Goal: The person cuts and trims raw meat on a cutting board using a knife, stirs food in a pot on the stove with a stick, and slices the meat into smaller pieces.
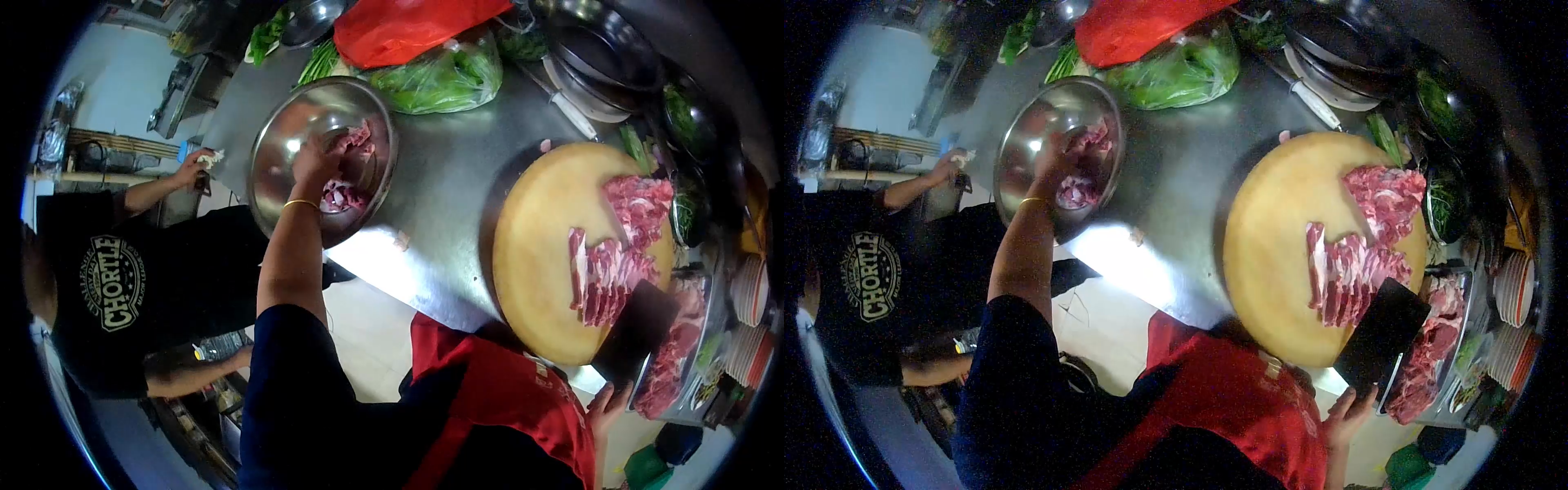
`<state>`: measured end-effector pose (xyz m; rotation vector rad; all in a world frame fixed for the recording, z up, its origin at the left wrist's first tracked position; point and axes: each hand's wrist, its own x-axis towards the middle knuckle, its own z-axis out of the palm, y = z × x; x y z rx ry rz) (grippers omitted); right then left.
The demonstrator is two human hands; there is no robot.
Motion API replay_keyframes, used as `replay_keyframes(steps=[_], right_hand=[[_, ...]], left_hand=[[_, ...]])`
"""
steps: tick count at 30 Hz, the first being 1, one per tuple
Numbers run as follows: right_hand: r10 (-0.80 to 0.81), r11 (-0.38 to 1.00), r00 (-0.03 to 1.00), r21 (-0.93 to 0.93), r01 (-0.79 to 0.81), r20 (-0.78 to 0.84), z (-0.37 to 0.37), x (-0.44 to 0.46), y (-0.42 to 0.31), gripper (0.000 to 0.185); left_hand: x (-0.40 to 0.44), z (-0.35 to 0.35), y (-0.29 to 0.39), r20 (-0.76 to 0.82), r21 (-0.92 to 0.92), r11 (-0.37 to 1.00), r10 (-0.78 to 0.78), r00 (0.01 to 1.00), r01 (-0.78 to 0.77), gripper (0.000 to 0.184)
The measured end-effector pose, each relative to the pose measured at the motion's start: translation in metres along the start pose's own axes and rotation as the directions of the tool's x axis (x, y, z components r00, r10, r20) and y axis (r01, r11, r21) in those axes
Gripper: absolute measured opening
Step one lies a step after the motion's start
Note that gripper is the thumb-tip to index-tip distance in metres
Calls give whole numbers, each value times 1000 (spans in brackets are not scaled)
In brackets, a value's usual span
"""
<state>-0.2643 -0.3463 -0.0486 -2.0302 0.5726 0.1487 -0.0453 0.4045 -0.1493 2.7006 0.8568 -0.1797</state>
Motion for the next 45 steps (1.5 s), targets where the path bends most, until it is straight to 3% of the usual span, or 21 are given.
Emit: replay_keyframes(steps=[3, 8, 9, 10, 13, 14, 16, 17, 19, 21, 23, 25, 27, 28, 30, 33, 36, 40, 42, 43, 45], right_hand=[[59, 998, 998, -32, -57, 37, 1, 0, -10, 60], [37, 999, 999, -36, -37, 1, 9, -1, -15, 30], [33, 999, 999, -28, -33, -9, 10, 0, -13, 30], [2, 1000, 1000, 28, -2, -2, 12, 1, -10, 23], [-52, 992, 998, 115, 48, 33, 12, 4, -9, 15], [-73, 988, 995, 138, 64, 66, 12, 6, -10, 15], [-190, 978, 976, 108, 179, 105, 11, 8, -9, 17], [-174, 981, 969, 121, 154, 177, 8, 8, -11, 24], [-255, 967, 919, 97, 236, 302, 7, 14, -17, 32], [-248, 968, 847, 98, 229, 470, 10, 18, -52, 37], [-148, 975, 830, -58, 212, 538, 16, 23, -83, 29], [-156, 968, 817, -79, 238, 555, 19, 32, -73, 30], [-113, 978, 839, -92, 190, 532, 16, 32, -76, 34], [-122, 968, 836, -121, 219, 535, 12, 30, -82, 33], [-125, 959, 832, -150, 241, 540, 11, 26, -75, 33], [-139, 980, 835, -46, 193, 532, 24, 27, -51, 33], [-44, 973, 857, -171, 152, 513, 30, 25, -57, 33], [-166, 963, 840, -97, 250, 516, 24, 24, -52, 36], [-179, 959, 828, -95, 268, 531, 20, 26, -50, 40], [-169, 966, 830, -76, 246, 532, 18, 24, -51, 44], [-12, 999, 811, -27, 34, 585, 16, 19, -55, 37]], left_hand=[[31, 50, -60, -190, 48, 980, 200, 961, -195, 56], [26, 31, -49, 166, 372, 825, 392, 905, -426, 42], [11, 3, -31, 168, -119, 984, 151, 974, -132, 37], [-7, -28, -10, 293, -556, 800, -64, 954, 224, 35], [-50, -66, 47, 99, -915, 396, 45, 994, 73, 29], [-56, -74, 56, 89, -917, 395, 54, 995, 61, 29], [-79, -106, 102, 264, -911, -118, 567, 780, 394, 48], [-95, -117, 129, 261, -912, -115, 578, 773, 393, 48], [-134, -117, 194, 276, -796, -15, 880, 385, 605, 65], [-158, -84, 240, 373, -552, 194, 927, 31, 811, 77], [-183, -31, 257, 604, -415, 371, 795, -54, 831, 72], [-218, 31, 253, 831, -466, 517, 533, 156, 718, 43], [-243, 47, 243, 810, -515, 500, 549, 206, 696, 36], [-234, 52, 237, 593, -207, 402, 777, -213, 892, 43], [-248, 37, 242, 573, -200, 157, 819, -14, 967, 53], [-245, -6, 298, 510, -365, 145, 857, 67, 920, 60], [-217, -20, 341, 384, -450, 216, 923, -31, 867, 60], [-201, -4, 345, 420, -465, 243, 907, -30, 851, 72], [-205, 28, 309, 752, -433, 372, 652, 101, 821, 60], [-201, 43, 294, 757, -433, 386, 647, 96, 814, 60], [-200, 70, 265, 834, -527, 440, 432, 343, 727, 48]])
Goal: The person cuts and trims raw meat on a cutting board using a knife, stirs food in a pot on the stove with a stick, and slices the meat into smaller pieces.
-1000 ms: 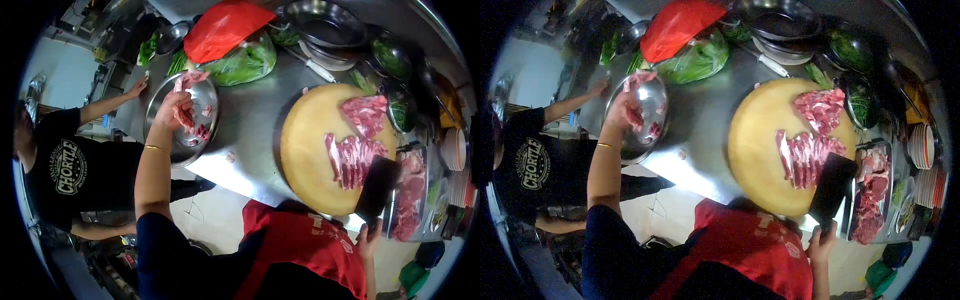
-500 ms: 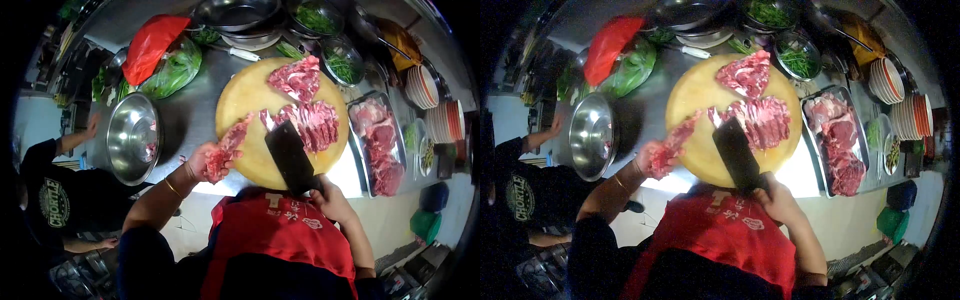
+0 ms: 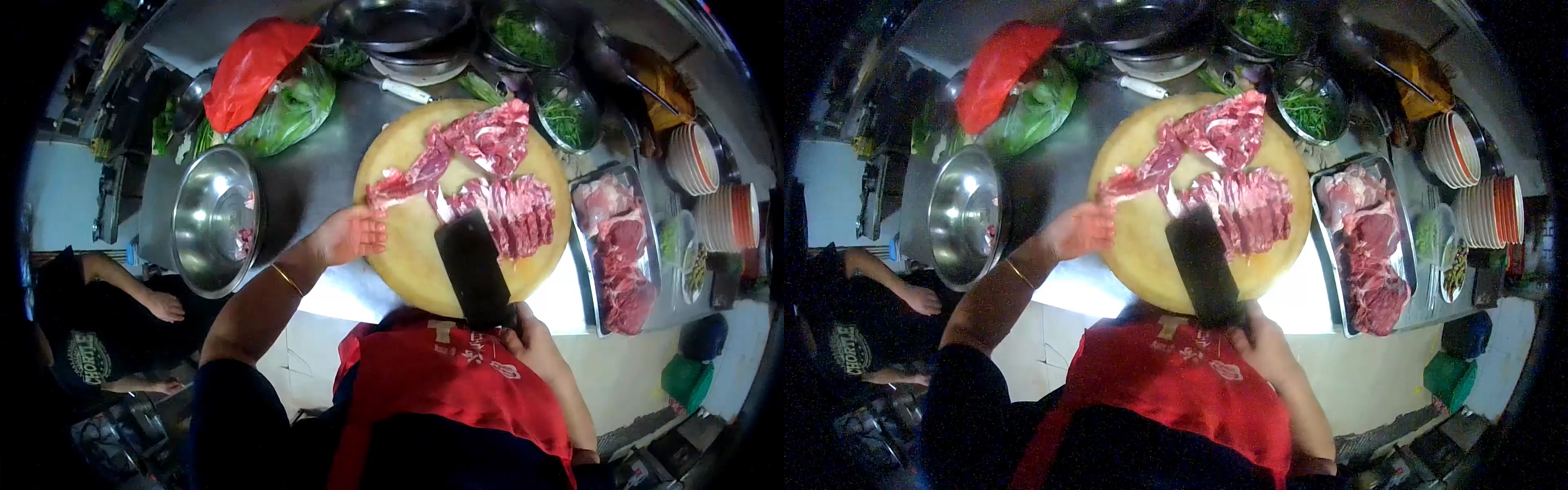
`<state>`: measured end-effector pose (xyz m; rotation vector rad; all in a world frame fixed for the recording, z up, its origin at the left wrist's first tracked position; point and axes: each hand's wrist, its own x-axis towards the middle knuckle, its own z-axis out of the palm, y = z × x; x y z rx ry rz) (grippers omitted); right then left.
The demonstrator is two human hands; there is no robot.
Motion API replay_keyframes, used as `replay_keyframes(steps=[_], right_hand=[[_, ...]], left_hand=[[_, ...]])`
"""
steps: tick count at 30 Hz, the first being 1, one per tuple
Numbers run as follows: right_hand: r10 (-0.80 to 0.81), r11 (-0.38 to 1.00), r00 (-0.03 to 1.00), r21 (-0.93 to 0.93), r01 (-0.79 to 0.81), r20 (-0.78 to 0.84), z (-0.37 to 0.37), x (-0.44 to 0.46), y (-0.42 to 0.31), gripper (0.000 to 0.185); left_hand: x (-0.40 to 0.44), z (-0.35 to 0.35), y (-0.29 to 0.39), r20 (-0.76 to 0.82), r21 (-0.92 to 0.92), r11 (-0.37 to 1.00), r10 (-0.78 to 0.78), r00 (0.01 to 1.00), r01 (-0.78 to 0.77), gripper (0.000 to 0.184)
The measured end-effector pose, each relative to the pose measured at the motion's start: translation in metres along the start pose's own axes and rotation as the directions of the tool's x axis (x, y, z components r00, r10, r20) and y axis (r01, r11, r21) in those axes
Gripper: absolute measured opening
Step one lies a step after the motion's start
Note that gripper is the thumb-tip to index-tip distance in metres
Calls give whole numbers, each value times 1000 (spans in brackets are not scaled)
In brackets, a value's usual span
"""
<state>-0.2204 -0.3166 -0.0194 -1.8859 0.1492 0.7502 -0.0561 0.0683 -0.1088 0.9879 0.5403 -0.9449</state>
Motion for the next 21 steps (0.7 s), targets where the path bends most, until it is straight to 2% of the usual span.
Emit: replay_keyframes(steps=[1, 2, 3, 4, 5, 6, 7, 8, 9, 10, 12, 13, 15, 16, 17, 18, 19, 20, 21], right_hand=[[10, 1000, 1000, -4, -10, 10, 2, 2, 5, 37], [-74, 996, 997, -44, 73, -22, 3, 5, 13, 45], [-161, 983, 986, -92, 156, -50, 1, 7, 14, 55], [-160, 982, 986, -108, 155, -43, -2, 7, 10, 55], [-103, 985, 994, -143, 99, -19, -4, 7, 4, 54], [-48, 983, 999, -177, 47, 2, -6, 8, -2, 53], [-51, 981, 999, -189, 51, 6, -7, 8, -9, 53], [-92, 978, 996, -187, 93, 14, -7, 7, -15, 51], [-132, 974, 991, -183, 133, 18, -7, 7, -18, 49], [-126, 973, 992, -193, 127, 18, -6, 7, -19, 49], [-67, 993, 998, -96, 68, 15, -4, 7, -17, 47], [-69, 992, 997, -103, 71, 20, -2, 7, -19, 47], [-91, 995, 996, 33, 92, -17, 4, 9, -22, 40], [-95, 995, 995, 32, 95, -16, 5, 10, -26, 40], [-113, 992, 993, -53, 112, -18, 5, 10, -32, 41], [-130, 982, 991, -138, 126, -19, 4, 10, -35, 42], [-129, 982, 991, -141, 125, -18, 3, 13, -36, 42], [-194, 940, 980, -292, 177, -30, 2, 15, -37, 43], [-263, 873, 964, -433, 227, -25, 3, 20, -39, 44]], left_hand=[[-7, 12, 2, -3, -13, 1000, -7, 1000, 7, 48], [-11, 28, 7, -136, 239, 970, 68, 988, -34, 49], [-13, 40, 13, -240, 476, 879, 173, 955, -40, 50], [-12, 42, 17, -238, 462, 886, 176, 955, -48, 50], [-10, 43, 24, -253, 836, 549, 404, 879, -12, 52], [-9, 43, 28, -149, 989, 86, 601, 786, 122, 54], [-5, 41, 24, -153, 988, 96, 606, 781, 119, 54], [4, 38, 19, -48, 999, 31, 854, 518, 42, 52], [9, 40, 17, 60, 998, -60, 981, 182, -6, 51], [13, 43, 15, 53, 999, -51, 982, 182, -13, 51], [16, 52, 11, 237, 953, -280, 927, 290, 118, 51], [16, 60, 10, 230, 955, -273, 931, 285, 120, 51], [10, 72, 7, -32, 999, 22, 756, 654, 24, 47], [12, 67, -2, 6, 999, 20, 843, 538, -43, 35], [15, 56, -8, 6, 999, 21, 844, 537, -44, 35], [17, 41, -15, -103, 842, 396, 784, 611, -366, 30], [5, 38, -13, -152, 459, 685, 688, 709, -566, 26], [-13, 34, -16, -194, 327, 789, 594, 781, -520, 25], [-23, 32, -23, -205, 327, 790, 594, 778, -518, 25]])
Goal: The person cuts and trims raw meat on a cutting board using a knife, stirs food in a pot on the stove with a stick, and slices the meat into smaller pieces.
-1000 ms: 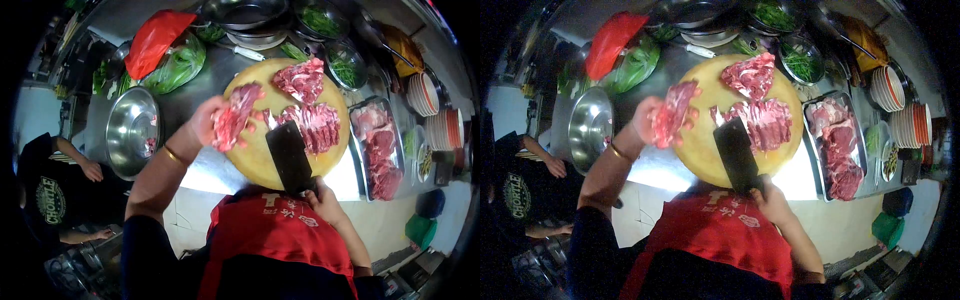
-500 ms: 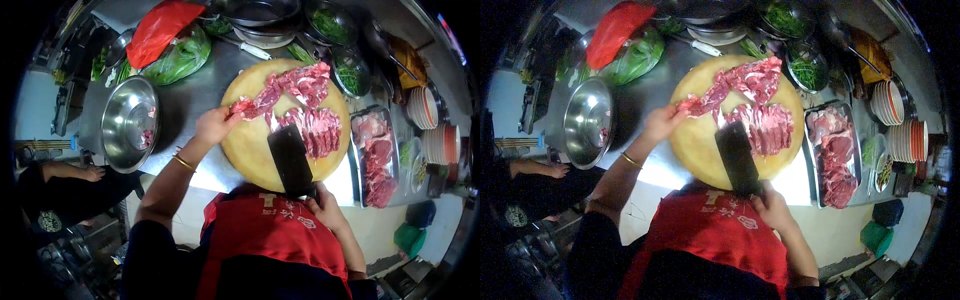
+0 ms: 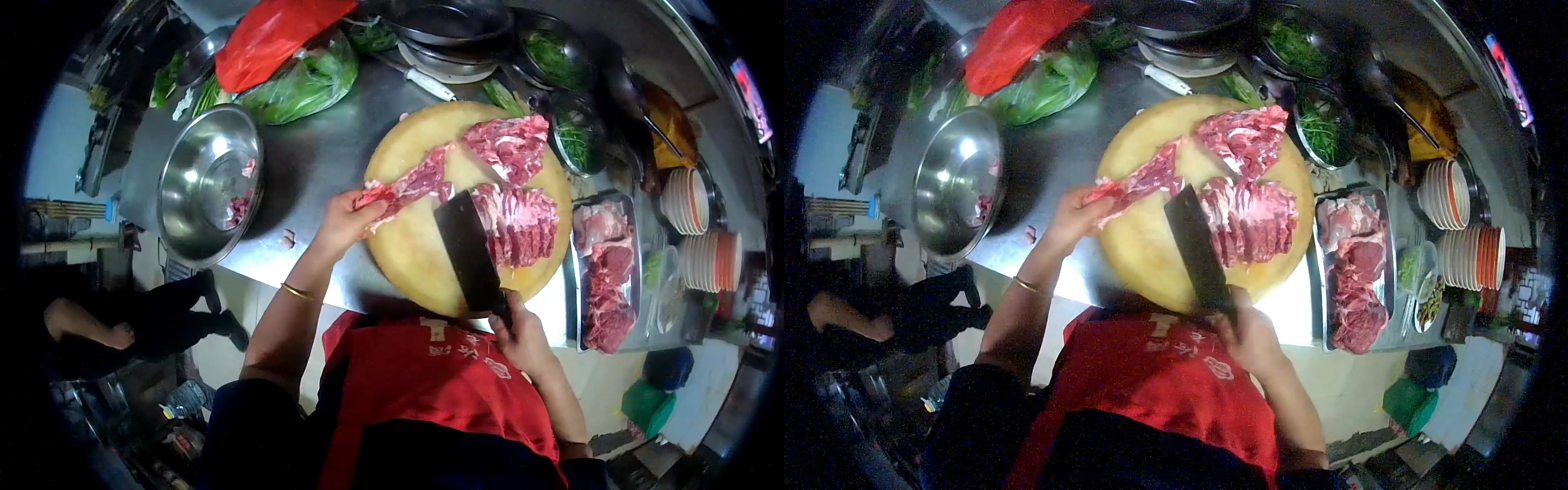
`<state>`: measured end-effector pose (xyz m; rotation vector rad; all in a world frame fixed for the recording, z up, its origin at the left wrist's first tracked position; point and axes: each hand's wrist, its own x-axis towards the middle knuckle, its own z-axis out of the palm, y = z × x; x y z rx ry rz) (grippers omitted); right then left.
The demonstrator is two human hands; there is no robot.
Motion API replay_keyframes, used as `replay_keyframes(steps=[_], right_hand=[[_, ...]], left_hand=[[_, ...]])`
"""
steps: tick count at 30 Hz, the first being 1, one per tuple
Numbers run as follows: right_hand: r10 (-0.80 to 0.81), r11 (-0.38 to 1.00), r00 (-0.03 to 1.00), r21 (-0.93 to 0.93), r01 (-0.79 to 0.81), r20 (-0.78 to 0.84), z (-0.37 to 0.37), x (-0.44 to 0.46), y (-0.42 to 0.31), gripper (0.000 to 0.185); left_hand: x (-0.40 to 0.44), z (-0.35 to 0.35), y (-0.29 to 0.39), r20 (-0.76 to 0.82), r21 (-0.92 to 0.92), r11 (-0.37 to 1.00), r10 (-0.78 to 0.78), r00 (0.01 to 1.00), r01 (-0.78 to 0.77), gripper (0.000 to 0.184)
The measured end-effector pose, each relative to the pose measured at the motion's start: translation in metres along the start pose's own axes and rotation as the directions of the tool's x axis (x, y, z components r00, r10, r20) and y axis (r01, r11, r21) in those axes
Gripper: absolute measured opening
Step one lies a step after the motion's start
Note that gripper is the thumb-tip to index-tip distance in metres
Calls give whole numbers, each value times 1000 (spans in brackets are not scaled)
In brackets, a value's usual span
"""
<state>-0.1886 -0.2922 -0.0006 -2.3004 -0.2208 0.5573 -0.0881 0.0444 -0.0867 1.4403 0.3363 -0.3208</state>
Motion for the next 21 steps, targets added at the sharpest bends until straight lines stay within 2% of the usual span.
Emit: replay_keyframes(steps=[2, 3, 4, 6, 7, 8, 9, 10, 11, 12, 13, 14, 15, 16, 17, 19, 20, 21], right_hand=[[-121, 991, 991, -59, 118, -58, -9, 17, -19, 44], [-243, 965, 965, -129, 230, -95, -14, 27, -29, 44], [-241, 965, 966, -131, 229, -93, -19, 35, -45, 44], [-409, 912, 860, -91, 401, -306, -24, 48, -75, 45], [-408, 912, 862, -94, 399, -301, -16, 56, -69, 45], [-396, 914, 845, -66, 400, -360, -2, 65, -55, 43], [-384, 923, 849, -155, 352, -362, 2, 72, -61, 40], [-373, 923, 854, -242, 300, -364, 6, 79, -66, 38], [-241, 932, 961, -308, 190, -137, 19, 86, -44, 37], [-62, 917, 995, -388, 89, 81, 33, 89, -16, 37], [-87, 881, 995, -462, 100, 48, 24, 79, -16, 39], [-120, 940, 992, -315, 128, 45, 5, 66, -18, 41], [-52, 945, 996, -318, 72, 73, -5, 48, -20, 39], [11, 945, 996, -328, 20, 91, -12, 37, -18, 37], [18, 945, 996, -326, 11, 88, -14, 30, -11, 37], [0, 985, 998, -173, 10, 57, -13, 20, 1, 34], [4, 986, 998, -166, 6, 63, -10, 18, 4, 34], [7, 995, 1000, -101, -5, 25, -7, 17, 6, 33]], left_hand=[[-17, -7, -3, -136, 191, 982, 15, 991, 12, 27], [-15, -14, -20, -142, 252, 967, 13, 990, 24, 27], [-13, -16, -29, -141, 250, 968, 11, 990, 25, 27], [-12, -15, -41, -178, 272, 961, 102, 979, -51, 28], [-14, -13, -37, -179, 266, 963, 98, 979, -48, 28], [-16, -11, -31, -196, 198, 980, 24, 980, 16, 27], [-17, -9, -27, -204, 128, 988, -54, 978, 81, 27], [-17, -10, -34, -197, 124, 989, -57, 979, 82, 27], [-13, -14, -43, -205, 159, 987, 14, 979, 19, 25], [-12, -19, -47, -205, 198, 979, 84, 975, -42, 24], [-11, -22, -41, -194, 203, 977, 104, 976, -64, 24], [-18, -26, -37, -238, 273, 945, 249, 939, -181, 22], [-30, -29, -35, -253, 349, 899, 361, 898, -264, 21], [-31, -31, -30, -238, 351, 898, 359, 903, -264, 21], [-34, -33, -24, -142, 332, 898, 352, 925, -290, 20], [-43, -22, 3, 74, 311, 903, 288, 955, -297, 27], [-45, -11, 19, 73, 315, 905, 278, 958, -287, 27], [-43, 1, 33, 232, 217, 935, 228, 945, -279, 30]])
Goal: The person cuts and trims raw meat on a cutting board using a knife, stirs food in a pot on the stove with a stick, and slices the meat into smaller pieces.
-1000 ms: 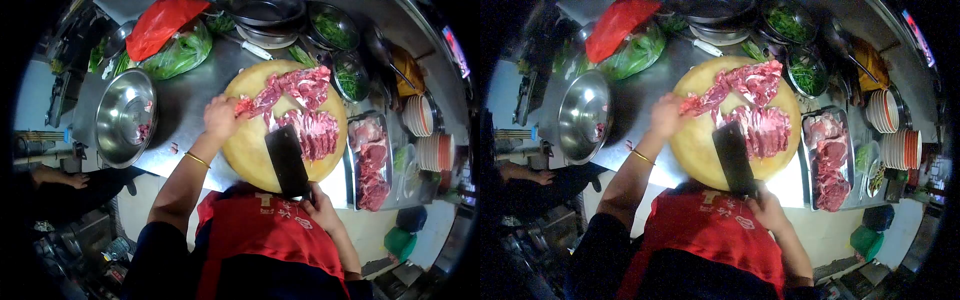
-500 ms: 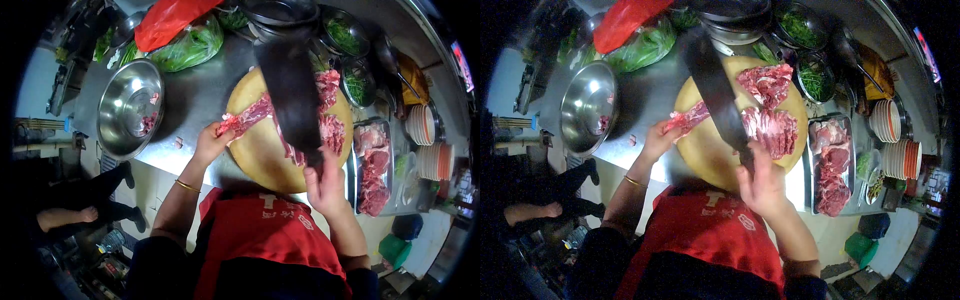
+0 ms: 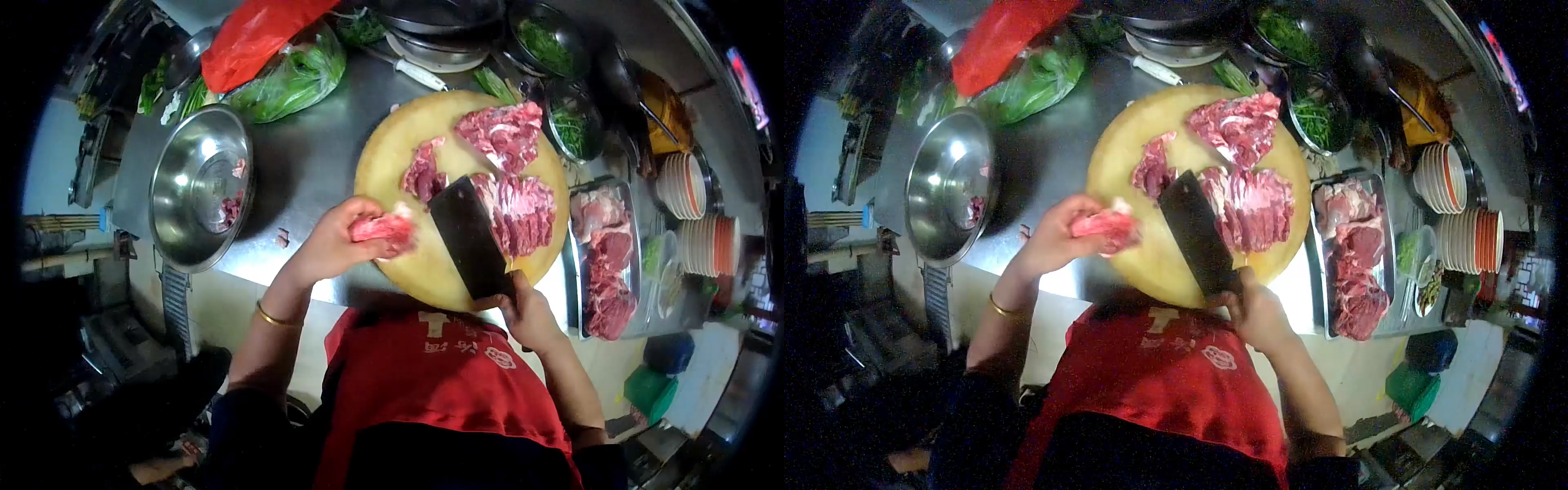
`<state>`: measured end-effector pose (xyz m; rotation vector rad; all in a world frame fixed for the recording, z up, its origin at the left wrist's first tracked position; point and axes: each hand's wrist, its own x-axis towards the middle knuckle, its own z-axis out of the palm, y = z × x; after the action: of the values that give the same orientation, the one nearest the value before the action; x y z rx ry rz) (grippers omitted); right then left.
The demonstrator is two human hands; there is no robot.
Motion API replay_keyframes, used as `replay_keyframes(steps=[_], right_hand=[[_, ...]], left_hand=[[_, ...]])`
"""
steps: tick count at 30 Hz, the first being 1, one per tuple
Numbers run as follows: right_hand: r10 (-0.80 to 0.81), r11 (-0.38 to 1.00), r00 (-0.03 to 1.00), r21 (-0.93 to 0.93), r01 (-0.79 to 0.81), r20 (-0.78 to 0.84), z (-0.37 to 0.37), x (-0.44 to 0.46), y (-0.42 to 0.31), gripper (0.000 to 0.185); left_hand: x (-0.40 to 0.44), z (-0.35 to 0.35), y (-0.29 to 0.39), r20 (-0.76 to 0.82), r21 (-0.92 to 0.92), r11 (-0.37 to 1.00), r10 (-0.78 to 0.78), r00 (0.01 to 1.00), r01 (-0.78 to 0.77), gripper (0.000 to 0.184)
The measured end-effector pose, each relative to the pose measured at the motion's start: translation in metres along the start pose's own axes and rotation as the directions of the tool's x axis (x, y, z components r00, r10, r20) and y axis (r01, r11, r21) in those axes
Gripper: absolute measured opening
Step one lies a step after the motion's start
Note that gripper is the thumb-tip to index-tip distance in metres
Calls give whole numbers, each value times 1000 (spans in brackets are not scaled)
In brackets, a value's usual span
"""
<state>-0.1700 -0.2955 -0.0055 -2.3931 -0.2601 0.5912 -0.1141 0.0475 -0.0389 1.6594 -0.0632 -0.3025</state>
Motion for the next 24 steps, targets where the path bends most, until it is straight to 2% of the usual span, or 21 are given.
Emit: replay_keyframes(steps=[1, 2, 3, 4, 5, 6, 7, 8, 9, 10, 11, 12, 15, 16, 17, 19, 20, 22, 23, 24], right_hand=[[16, 998, 999, 64, -13, -44, 2, -2, 3, 31], [59, 998, 997, 33, -57, -43, 6, -4, 8, 28], [73, 997, 996, 38, -71, -51, 6, -7, 9, 28], [70, 997, 996, 35, -68, -57, 7, -8, 7, 28], [62, 998, 996, 36, -60, -60, 8, -9, 6, 27], [69, 997, 995, 37, -66, -70, 9, -12, 4, 26], [80, 996, 994, 55, -76, -72, 10, -15, 2, 26], [107, 993, 993, 61, -104, -45, 9, -20, 1, 28], [128, 990, 992, 61, -127, -13, 10, -22, 1, 29], [132, 989, 991, 68, -131, -7, 12, -24, 1, 29], [60, 997, 996, 50, -58, -59, 17, -26, -1, 33], [-11, 1000, 994, 27, 14, -108, 21, -28, -4, 36], [-80, 997, 991, -16, 79, -108, 19, -23, -16, 37], [-79, 997, 991, -15, 77, -109, 19, -21, -16, 37], [-69, 997, 989, -28, 65, -131, 21, -18, -16, 37], [-61, 998, 986, -41, 55, -154, 23, -17, -17, 37], [-85, 995, 978, -62, 75, -189, 23, -16, -18, 37], [-110, 992, 966, -85, 92, -236, 21, -13, -18, 37], [-171, 979, 963, -146, 143, -207, 19, -11, -18, 36], [-230, 960, 958, -204, 193, -172, 18, -10, -18, 35]], left_hand=[[9, 5, 11, 174, -106, 994, 12, 985, 7, 34], [19, 5, 18, 335, -40, 955, -265, 904, 294, 44], [25, 10, 13, 350, -35, 955, -265, 898, 296, 44], [30, 16, 4, 226, 440, 890, -237, 945, 118, 45], [32, 20, -4, 133, 818, 574, -144, 981, -27, 47], [28, 25, -7, 63, 818, 575, -103, 993, 8, 48], [21, 26, -10, 77, 825, 565, -113, 991, 1, 48], [13, 27, -13, 84, 857, 498, 119, 989, -132, 43], [6, 25, -18, 98, 882, 405, 345, 933, -242, 39], [2, 20, -27, 102, 882, 404, 337, 936, -242, 39], [-3, 14, -37, 318, 829, 321, 403, 858, -458, 37], [-7, 11, -41, 514, 725, 229, 449, 732, -649, 35], [-7, 18, -48, 479, 753, 280, 387, 788, -596, 33], [-4, 23, -52, 403, 794, 321, 358, 842, -516, 35], [-1, 32, -53, 404, 794, 320, 358, 842, -517, 35], [6, 52, -52, 162, 901, 295, 450, 878, -318, 34], [4, 58, -54, 115, 898, 334, 451, 885, -286, 32], [-1, 57, -54, 107, 876, 367, 485, 868, -314, 32], [-4, 56, -54, 98, 850, 404, 511, 854, -339, 32], [-7, 55, -53, 100, 848, 380, 570, 816, -370, 27]])
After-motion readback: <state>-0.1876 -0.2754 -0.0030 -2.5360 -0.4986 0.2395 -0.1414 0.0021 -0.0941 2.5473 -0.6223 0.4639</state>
